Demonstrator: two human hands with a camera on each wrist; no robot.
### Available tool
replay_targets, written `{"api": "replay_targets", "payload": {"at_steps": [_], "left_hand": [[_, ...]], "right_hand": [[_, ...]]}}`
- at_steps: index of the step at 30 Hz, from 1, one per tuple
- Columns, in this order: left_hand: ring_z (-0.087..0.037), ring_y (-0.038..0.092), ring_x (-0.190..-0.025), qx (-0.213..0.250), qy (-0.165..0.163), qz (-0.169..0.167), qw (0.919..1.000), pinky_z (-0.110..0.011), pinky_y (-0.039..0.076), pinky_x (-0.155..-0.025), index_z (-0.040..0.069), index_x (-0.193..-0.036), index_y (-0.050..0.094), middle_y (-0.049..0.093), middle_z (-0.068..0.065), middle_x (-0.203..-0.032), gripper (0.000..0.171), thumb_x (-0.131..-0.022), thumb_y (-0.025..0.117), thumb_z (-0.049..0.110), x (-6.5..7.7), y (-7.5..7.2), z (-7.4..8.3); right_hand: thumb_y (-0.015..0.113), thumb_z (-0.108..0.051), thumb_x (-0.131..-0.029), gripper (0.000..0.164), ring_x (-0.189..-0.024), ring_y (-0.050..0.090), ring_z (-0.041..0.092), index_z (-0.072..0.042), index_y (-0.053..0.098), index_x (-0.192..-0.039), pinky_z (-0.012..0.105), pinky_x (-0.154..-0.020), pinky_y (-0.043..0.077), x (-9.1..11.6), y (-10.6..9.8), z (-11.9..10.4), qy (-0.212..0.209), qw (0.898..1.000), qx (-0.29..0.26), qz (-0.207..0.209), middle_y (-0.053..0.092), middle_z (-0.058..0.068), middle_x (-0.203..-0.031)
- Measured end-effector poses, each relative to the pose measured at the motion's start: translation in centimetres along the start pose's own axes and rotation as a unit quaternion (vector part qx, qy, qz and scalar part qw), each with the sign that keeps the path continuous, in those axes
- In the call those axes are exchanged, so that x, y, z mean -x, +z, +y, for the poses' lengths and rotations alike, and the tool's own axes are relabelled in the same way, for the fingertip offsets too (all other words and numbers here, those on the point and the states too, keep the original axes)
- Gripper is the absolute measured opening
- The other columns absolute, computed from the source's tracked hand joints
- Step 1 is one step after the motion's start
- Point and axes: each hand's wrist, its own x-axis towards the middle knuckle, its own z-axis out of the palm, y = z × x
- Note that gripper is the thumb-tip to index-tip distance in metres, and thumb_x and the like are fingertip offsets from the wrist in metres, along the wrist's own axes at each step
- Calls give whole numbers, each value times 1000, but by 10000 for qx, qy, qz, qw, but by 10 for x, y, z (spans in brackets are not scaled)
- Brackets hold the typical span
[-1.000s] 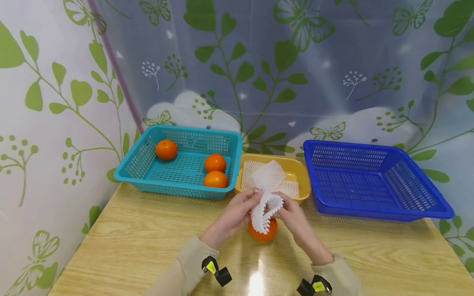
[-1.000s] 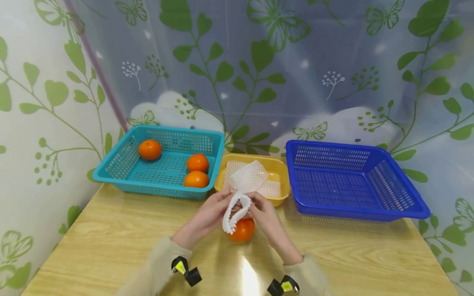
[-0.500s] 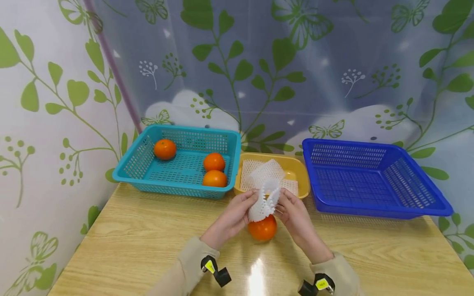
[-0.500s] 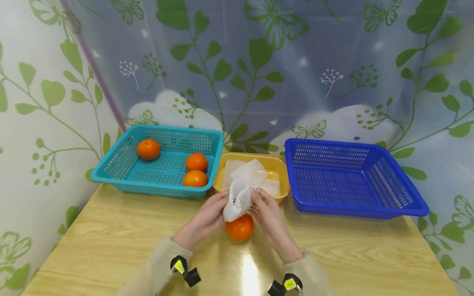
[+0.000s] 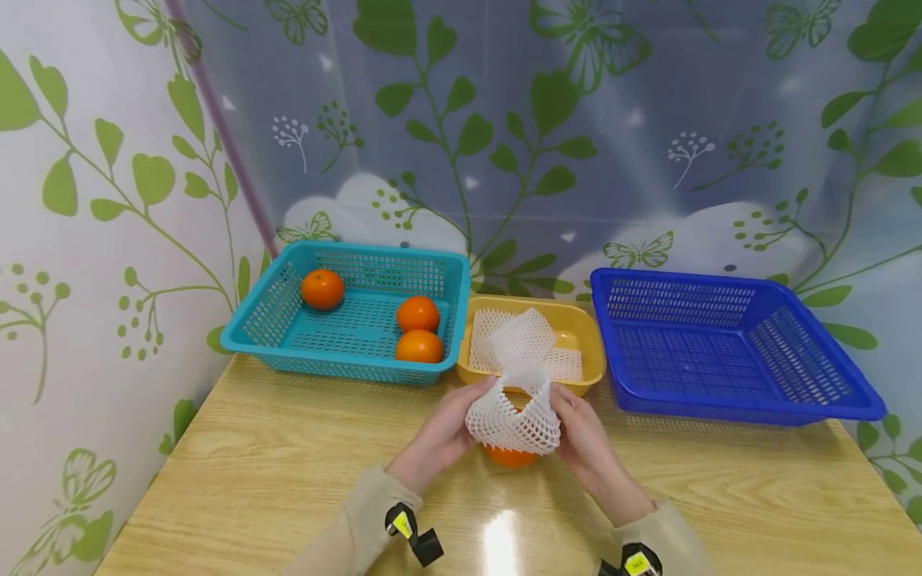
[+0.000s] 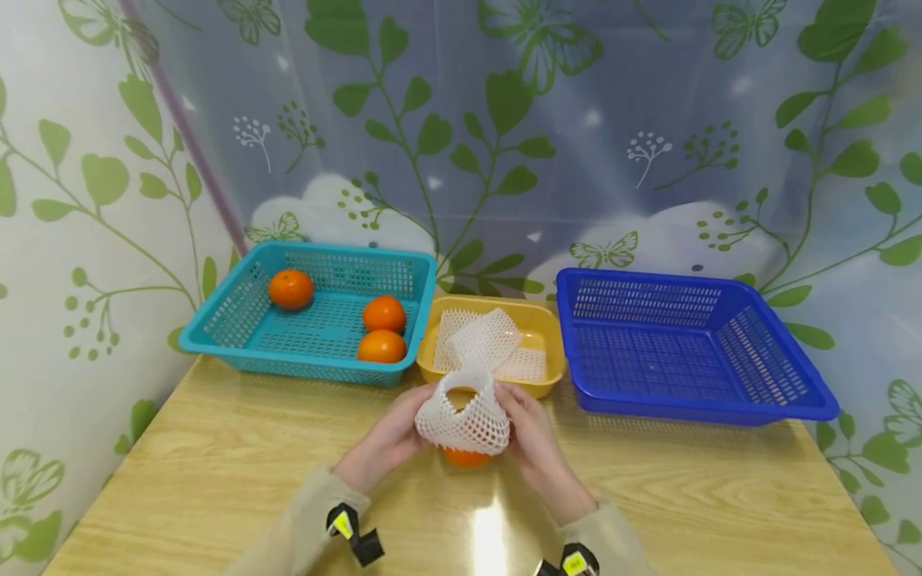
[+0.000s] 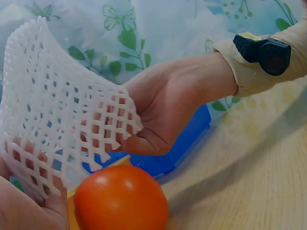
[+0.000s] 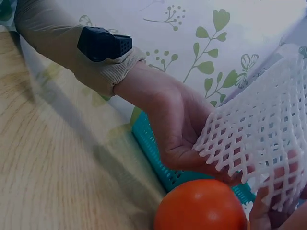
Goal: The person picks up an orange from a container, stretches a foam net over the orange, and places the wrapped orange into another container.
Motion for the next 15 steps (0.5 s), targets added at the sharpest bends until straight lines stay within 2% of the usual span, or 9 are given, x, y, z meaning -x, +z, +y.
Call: {"api": "replay_targets", "payload": {"at_steps": [5, 9, 15], "left_hand": [[-10, 65, -87, -252, -196, 25, 9995, -21, 57, -76, -6, -137, 53, 67, -1, -99, 47, -104, 57, 27, 0, -6, -7], [-10, 64, -87, -474, -250, 167, 9984, -22, 56, -74, -2, -133, 57, 67, -1, -99, 43, -103, 59, 29, -1, -9, -11], [-13, 61, -98, -830, -233, 398, 9955, -23, 54, -83, -1, -133, 59, 66, -7, -117, 43, -101, 61, 28, -1, -14, -16]], "right_hand": [[45, -19, -109, 23, -80, 58, 8, -17, 66, -100, 22, -70, 49, -1, -6, 9, 124, 9995, 279, 102, 64, -5, -87], [44, -19, -109, 20, -84, 59, 9, -13, 63, -107, 24, -72, 51, -4, -11, 16, 193, 9985, 488, 144, 64, -3, -92], [47, -17, -107, 17, -78, 57, 9, -13, 62, -100, 24, -67, 49, -6, -15, 27, 193, 9965, 726, 366, 62, -2, -87]]}}
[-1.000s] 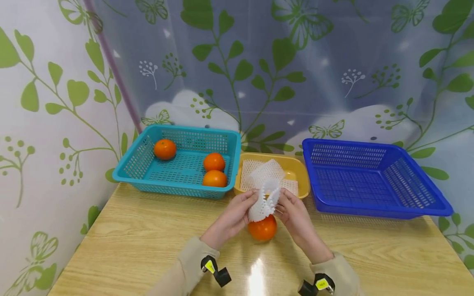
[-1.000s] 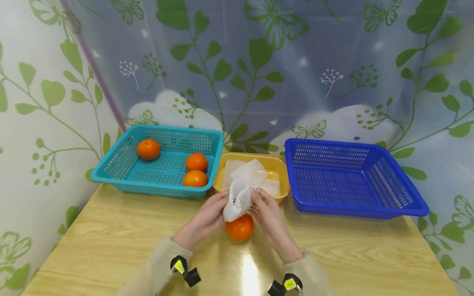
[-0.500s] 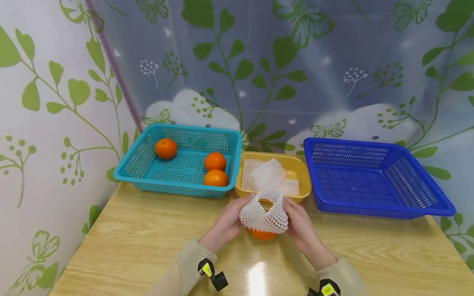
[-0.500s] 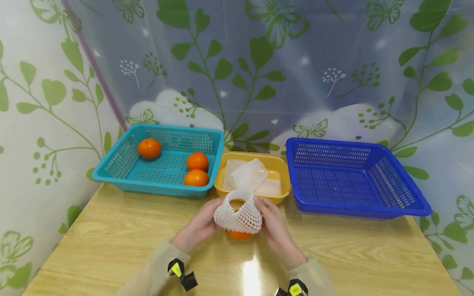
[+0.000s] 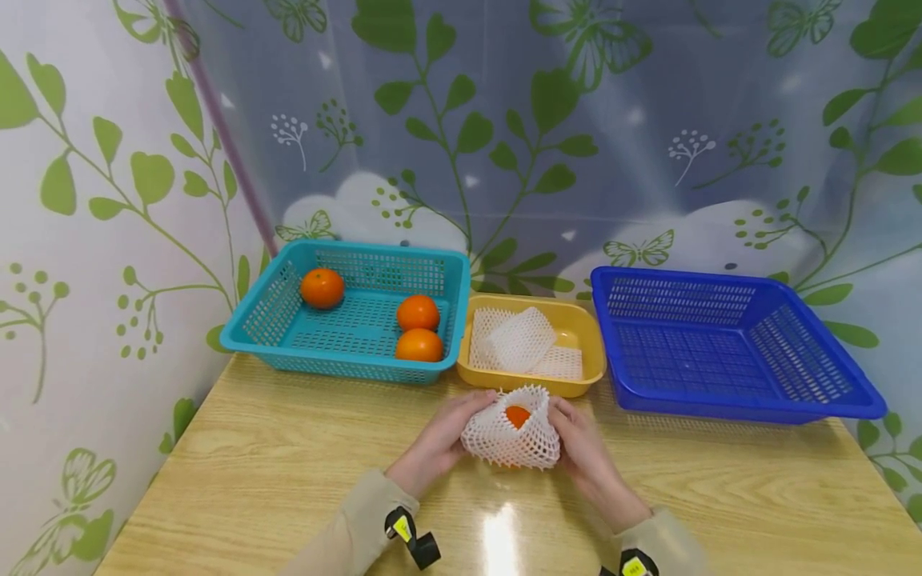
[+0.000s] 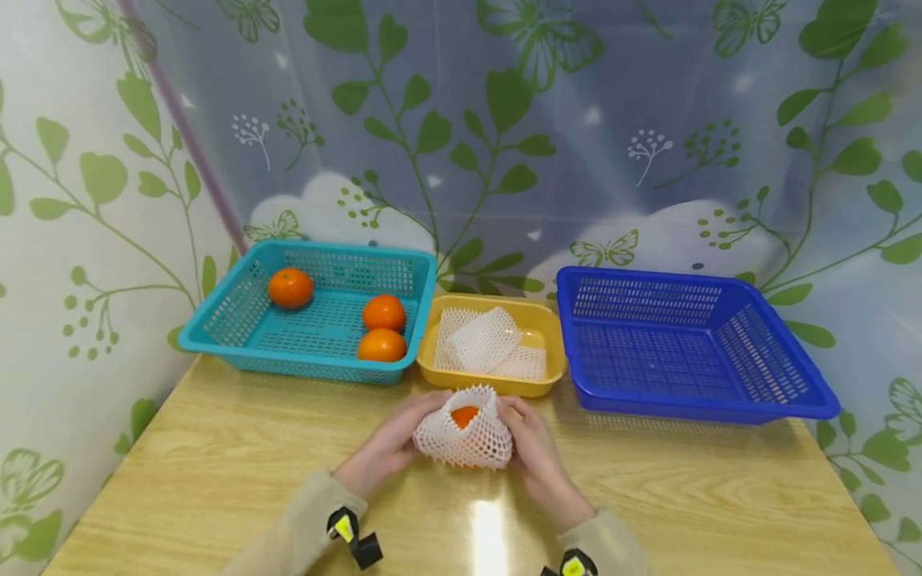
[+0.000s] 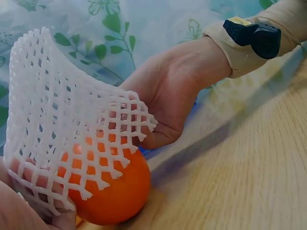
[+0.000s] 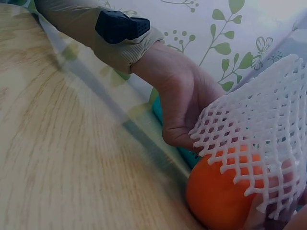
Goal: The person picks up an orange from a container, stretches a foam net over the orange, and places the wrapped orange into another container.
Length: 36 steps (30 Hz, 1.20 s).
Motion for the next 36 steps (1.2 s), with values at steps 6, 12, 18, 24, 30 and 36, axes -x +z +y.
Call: {"api": "replay_targets", "payload": {"at_steps": [6, 12, 18, 24, 30, 36], "left_hand": [[-13, 61, -100, -160, -71, 173, 9997, -23, 53, -84, -1, -140, 55, 65, -10, -126, 48, -102, 60, 29, 0, -1, -6], [-13, 61, -95, -137, -110, 322, 9993, -23, 54, -80, -1, -137, 57, 67, -8, -117, 48, -100, 63, 29, -2, 0, -8], [-14, 61, -89, -204, -192, 564, 9980, -22, 55, -74, 2, -130, 61, 67, -5, -106, 42, -100, 63, 32, -5, 0, -9], [-14, 61, -91, -403, -164, 720, 9965, -24, 54, -75, 3, -131, 61, 66, -5, -109, 43, -101, 61, 34, -4, 0, -9], [-14, 61, -87, -326, -136, 856, 9957, -25, 54, -70, 3, -128, 61, 66, -5, -103, 40, -104, 57, 35, -5, 3, -9], [-13, 57, -87, -162, 22, 999, 9949, -23, 50, -70, 3, -122, 63, 64, -3, -102, 35, -105, 55, 32, -8, 7, -12]], "right_hand": [[49, -18, -107, 16, -76, 58, 9, -14, 64, -102, 23, -66, 49, -2, -1, 7, 95, 9999, 71, 59, 64, -4, -86], [51, -20, -107, 15, -74, 58, 11, -14, 64, -104, 25, -62, 49, -7, 1, 9, 132, 9996, 108, 222, 64, -2, -84], [50, -19, -107, 16, -73, 58, 12, -15, 65, -104, 27, -61, 50, -12, 1, 11, 114, 9995, 219, 176, 63, 0, -82], [47, -21, -109, 16, -70, 62, 14, -15, 62, -109, 31, -56, 53, -14, 2, 11, 232, 9986, 460, 141, 64, 2, -82], [45, -17, -109, 21, -72, 65, 16, -6, 59, -119, 33, -57, 57, -14, 3, 9, 242, 9979, 589, -150, 64, 3, -83], [39, -15, -110, 33, -77, 60, 12, 7, 61, -121, 28, -65, 55, -12, 3, 7, 274, 9969, 668, -326, 62, 2, -84]]}}
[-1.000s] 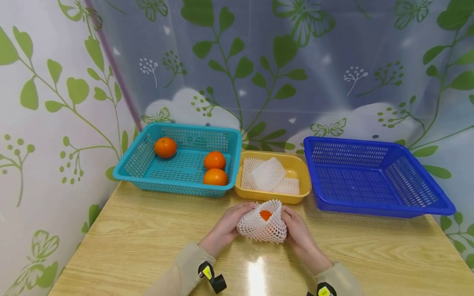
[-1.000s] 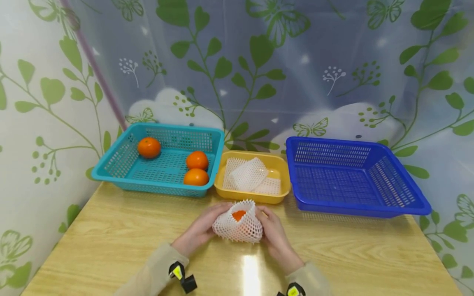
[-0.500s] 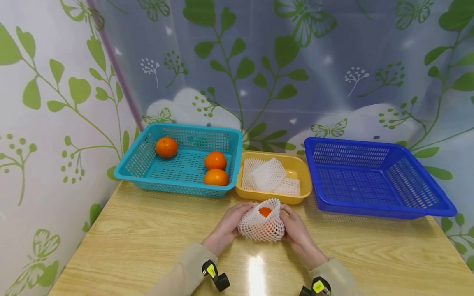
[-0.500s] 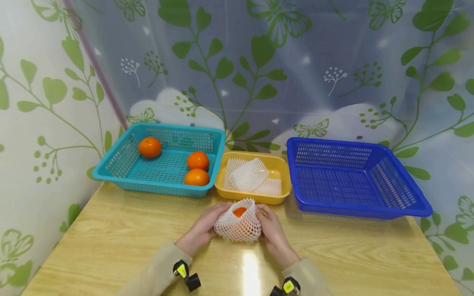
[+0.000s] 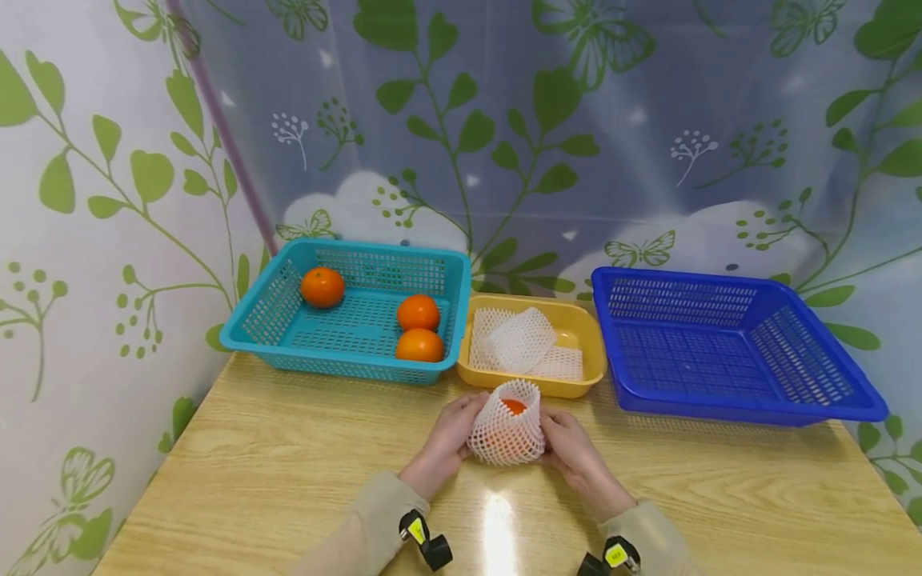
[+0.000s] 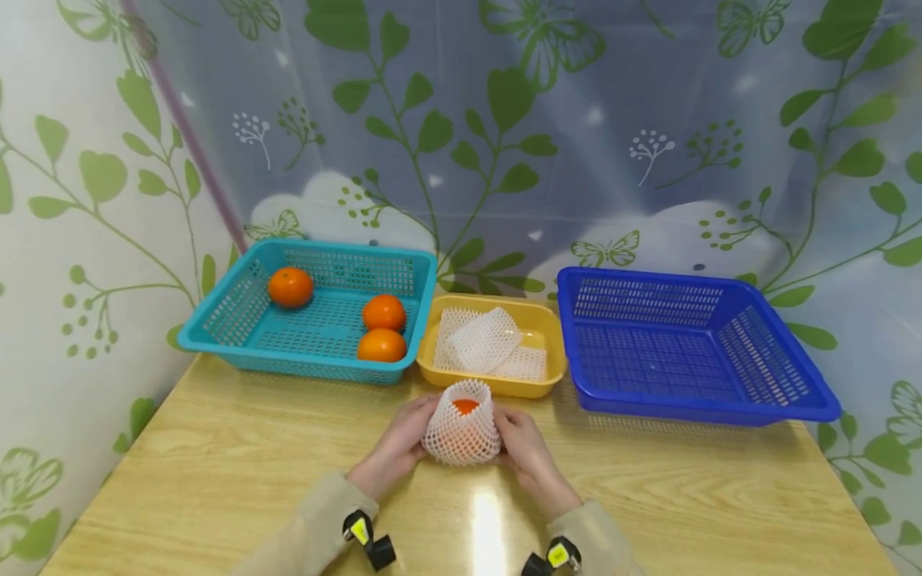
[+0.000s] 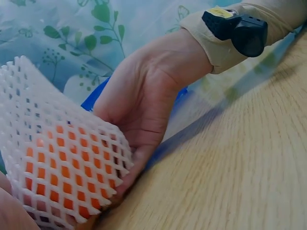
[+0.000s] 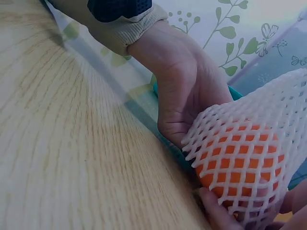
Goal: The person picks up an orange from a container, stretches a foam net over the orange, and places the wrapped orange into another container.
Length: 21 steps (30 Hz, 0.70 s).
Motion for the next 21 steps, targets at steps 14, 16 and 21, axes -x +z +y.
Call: {"api": "replay_targets", "payload": {"at_steps": [14, 16, 21], "left_hand": [[-14, 58, -90, -90, 1076, 290, 9937, -25, 49, -78, 3, -112, 65, 65, -3, -99, 32, -104, 59, 33, 5, 9, 9], [-14, 58, -92, -253, 1119, 359, 9927, -26, 48, -80, 3, -113, 66, 66, -3, -101, 34, -103, 59, 35, 7, 8, 10], [-16, 58, -97, -361, 1072, 362, 9929, -28, 48, -84, 2, -115, 66, 68, -5, -106, 37, -103, 59, 36, 8, 6, 12]], "right_hand": [[39, -36, -109, 41, -87, 64, 14, -2, 55, -125, 27, -77, 57, 6, 1, -13, 243, 9957, -465, -765, 65, 4, -96], [39, -37, -109, 40, -87, 65, 12, -4, 57, -123, 28, -80, 57, 7, 0, -14, 165, 9935, -381, -1058, 69, 1, -94], [38, -36, -109, 39, -83, 66, 8, -5, 58, -122, 28, -82, 55, 9, 1, -15, 53, 9910, -344, -1290, 70, -4, -89]]}}
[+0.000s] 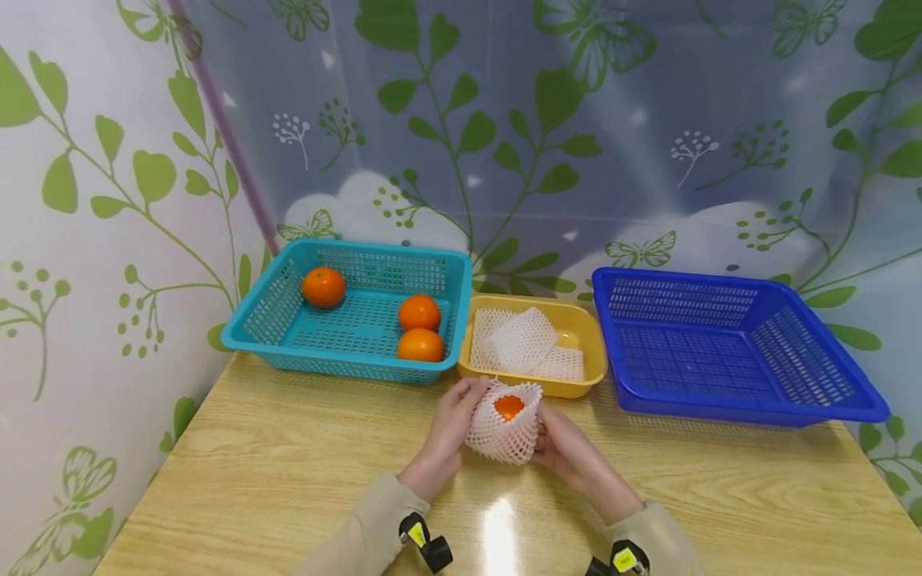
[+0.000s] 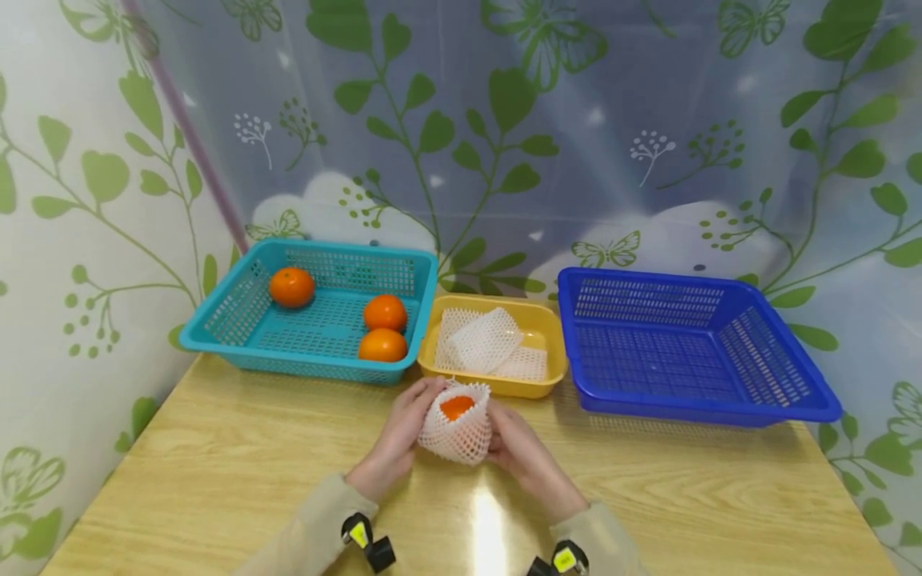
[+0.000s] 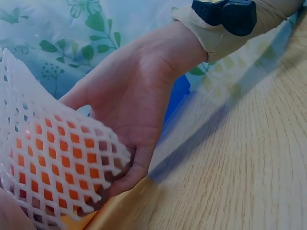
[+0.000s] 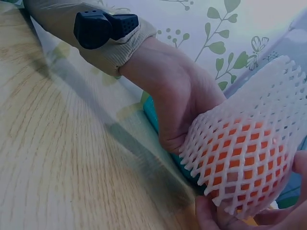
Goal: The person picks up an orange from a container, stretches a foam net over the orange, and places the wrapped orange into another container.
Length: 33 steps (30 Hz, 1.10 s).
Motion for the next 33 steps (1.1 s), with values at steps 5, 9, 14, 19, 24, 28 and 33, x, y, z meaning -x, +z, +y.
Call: {"api": "replay_targets", "payload": {"at_steps": [5, 9, 14, 19, 24, 28, 33], "left_hand": [[-16, 58, -103, 290, -278, -162, 9991, -28, 47, -88, 6, -118, 68, 68, -3, -112, 35, -102, 60, 36, 0, -2, 0], [-15, 57, -107, 641, -386, -311, 9967, -30, 46, -94, 7, -121, 69, 68, -1, -117, 32, -102, 58, 31, 1, -2, -2], [-12, 60, -106, 1078, -491, -523, 9916, -33, 46, -101, 8, -126, 67, 69, 1, -114, 35, -105, 51, 30, 5, -1, -6], [-5, 58, -88, 1465, -632, -806, 9839, -21, 47, -80, 14, -115, 68, 66, 7, -98, 26, -107, 47, 27, 6, -2, -5], [-6, 58, -87, 1957, -1111, -1208, 9668, -19, 47, -69, 15, -125, 60, 64, 3, -103, 38, -109, 39, 43, 4, 1, -1], [-12, 59, -107, 1955, -1255, -1355, 9632, -25, 52, -84, 12, -148, 43, 59, -4, -128, 65, -105, 34, 60, 3, 3, 1], [-11, 57, -111, 2144, -1217, -1428, 9586, -24, 50, -90, 10, -154, 36, 56, -3, -133, 73, -104, 31, 63, 5, 4, 3]], "right_hand": [[35, -45, -109, 57, -98, 61, 13, 2, 42, -141, 30, -88, 51, 2, 4, -3, 65, 9998, -85, -153, 63, 2, -111], [32, -51, -109, 67, -108, 58, 15, 1, 31, -151, 31, -93, 51, 6, 5, -7, 72, 9987, -179, -472, 56, 5, -123], [32, -52, -108, 56, -108, 61, 14, -9, 38, -145, 32, -94, 53, 12, 8, -14, 1, 9950, -555, -825, 56, 2, -120], [35, -50, -109, 42, -102, 64, 13, -17, 46, -133, 28, -87, 56, 14, 10, -17, -143, 9926, -870, -838, 60, -1, -116], [37, -47, -109, 41, -93, 68, 12, -17, 48, -135, 25, -80, 57, 14, 10, -17, -498, 9935, -762, -681, 65, -3, -111], [38, -43, -109, 58, -90, 70, 12, -2, 33, -151, 24, -78, 58, 15, 12, -18, -628, 9953, -627, -379, 63, -2, -113], [43, -38, -109, 48, -81, 68, 8, -6, 44, -144, 20, -68, 56, 18, 17, -18, -798, 9941, -708, 216, 64, -4, -109]]}}
